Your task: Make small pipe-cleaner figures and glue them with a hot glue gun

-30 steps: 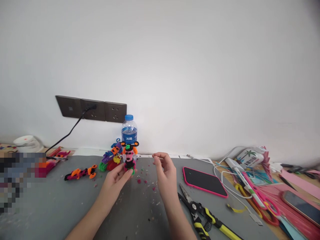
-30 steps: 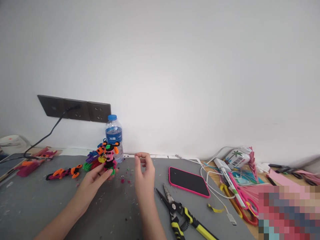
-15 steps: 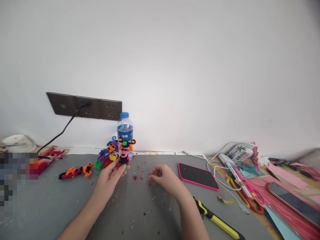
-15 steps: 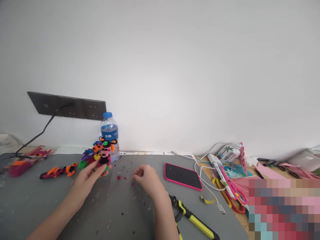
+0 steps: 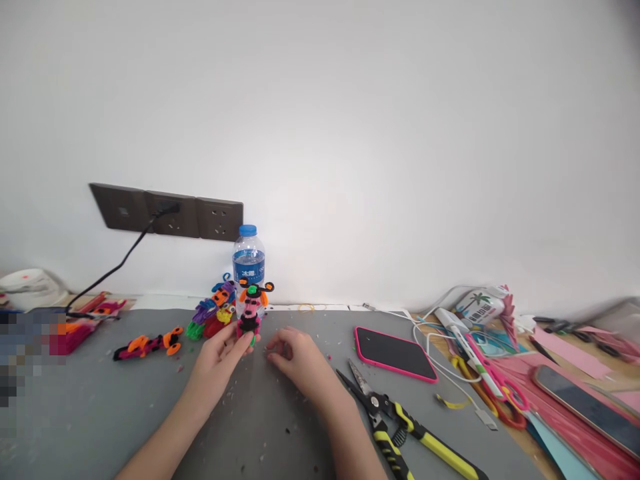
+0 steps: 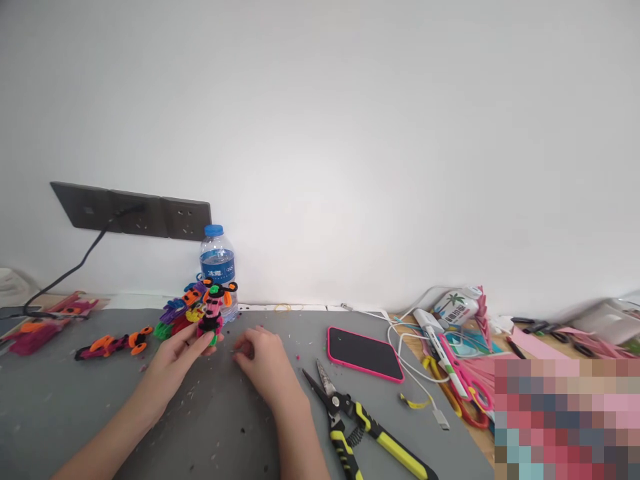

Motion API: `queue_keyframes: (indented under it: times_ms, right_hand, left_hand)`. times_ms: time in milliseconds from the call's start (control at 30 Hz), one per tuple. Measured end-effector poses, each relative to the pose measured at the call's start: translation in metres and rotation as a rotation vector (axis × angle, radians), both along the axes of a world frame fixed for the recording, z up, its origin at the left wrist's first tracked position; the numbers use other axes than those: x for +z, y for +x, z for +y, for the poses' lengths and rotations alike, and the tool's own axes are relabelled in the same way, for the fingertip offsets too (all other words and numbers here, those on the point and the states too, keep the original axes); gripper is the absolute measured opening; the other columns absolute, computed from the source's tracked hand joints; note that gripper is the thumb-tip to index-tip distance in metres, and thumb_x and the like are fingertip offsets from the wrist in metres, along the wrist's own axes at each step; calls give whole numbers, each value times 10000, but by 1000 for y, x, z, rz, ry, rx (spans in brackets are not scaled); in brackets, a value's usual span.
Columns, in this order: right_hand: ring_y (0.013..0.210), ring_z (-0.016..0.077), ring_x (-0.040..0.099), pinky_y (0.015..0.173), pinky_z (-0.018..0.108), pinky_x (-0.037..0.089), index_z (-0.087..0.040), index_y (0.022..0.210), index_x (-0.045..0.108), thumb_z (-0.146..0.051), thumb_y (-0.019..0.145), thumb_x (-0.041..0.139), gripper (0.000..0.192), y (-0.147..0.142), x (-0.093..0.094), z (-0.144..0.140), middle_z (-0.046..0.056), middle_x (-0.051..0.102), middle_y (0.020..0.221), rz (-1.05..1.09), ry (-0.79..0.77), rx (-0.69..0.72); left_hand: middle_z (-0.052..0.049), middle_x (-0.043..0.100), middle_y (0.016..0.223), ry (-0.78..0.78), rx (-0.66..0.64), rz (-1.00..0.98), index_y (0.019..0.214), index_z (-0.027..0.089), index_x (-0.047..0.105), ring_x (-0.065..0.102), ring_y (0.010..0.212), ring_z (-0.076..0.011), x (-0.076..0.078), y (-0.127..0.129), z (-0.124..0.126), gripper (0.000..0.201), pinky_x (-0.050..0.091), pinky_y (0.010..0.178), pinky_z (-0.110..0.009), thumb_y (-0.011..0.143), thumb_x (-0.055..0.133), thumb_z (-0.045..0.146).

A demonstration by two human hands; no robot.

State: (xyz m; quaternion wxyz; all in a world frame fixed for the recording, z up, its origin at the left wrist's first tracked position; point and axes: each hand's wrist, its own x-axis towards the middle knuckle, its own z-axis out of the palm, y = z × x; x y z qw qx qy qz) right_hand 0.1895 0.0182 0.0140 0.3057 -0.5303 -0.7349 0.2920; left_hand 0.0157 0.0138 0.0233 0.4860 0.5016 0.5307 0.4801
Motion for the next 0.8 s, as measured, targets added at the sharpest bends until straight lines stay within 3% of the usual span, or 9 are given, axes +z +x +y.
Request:
queue_keyframes:
  times_ms: [133,333,533,800]
  right_hand:
    - [670,131,516,626,222,353,-194,763,664,9,691,600,224,-10,2,-1,-16,565,750,-44,-15,21]
    - [692,131,529,653,229,354,-183,698,657,24,710,580,221,-11,-2,0,-6,578,762,-60,-16,31]
    - [699,145,538,666,246,357,-206,833,692,-6,734,608,239,-2,3,1,-8,632,779,-11,-33,6]
    - [751,154,542,749,298,322,-196,707,694,-46,742,664,157,-5,-2,2,-2,600,793,-127,-13,16]
  left_hand:
    - [-99,767,822,-1,1,-11,880,159,697,708,803,-274,3,2,0,444,570,769,-339,668,705,549]
    - [-100,766,863,-5,-27,-10,1000,141,694,698,833,-264,-4,0,2,489,566,797,-341,712,686,536]
    - [-109,761,913,1,-43,8,1068,129,680,689,839,-254,-7,-2,1,515,560,816,-343,748,660,531]
    - [-99,760,830,15,-34,36,958,154,701,692,834,-282,-6,0,0,436,554,787,-365,727,676,522]
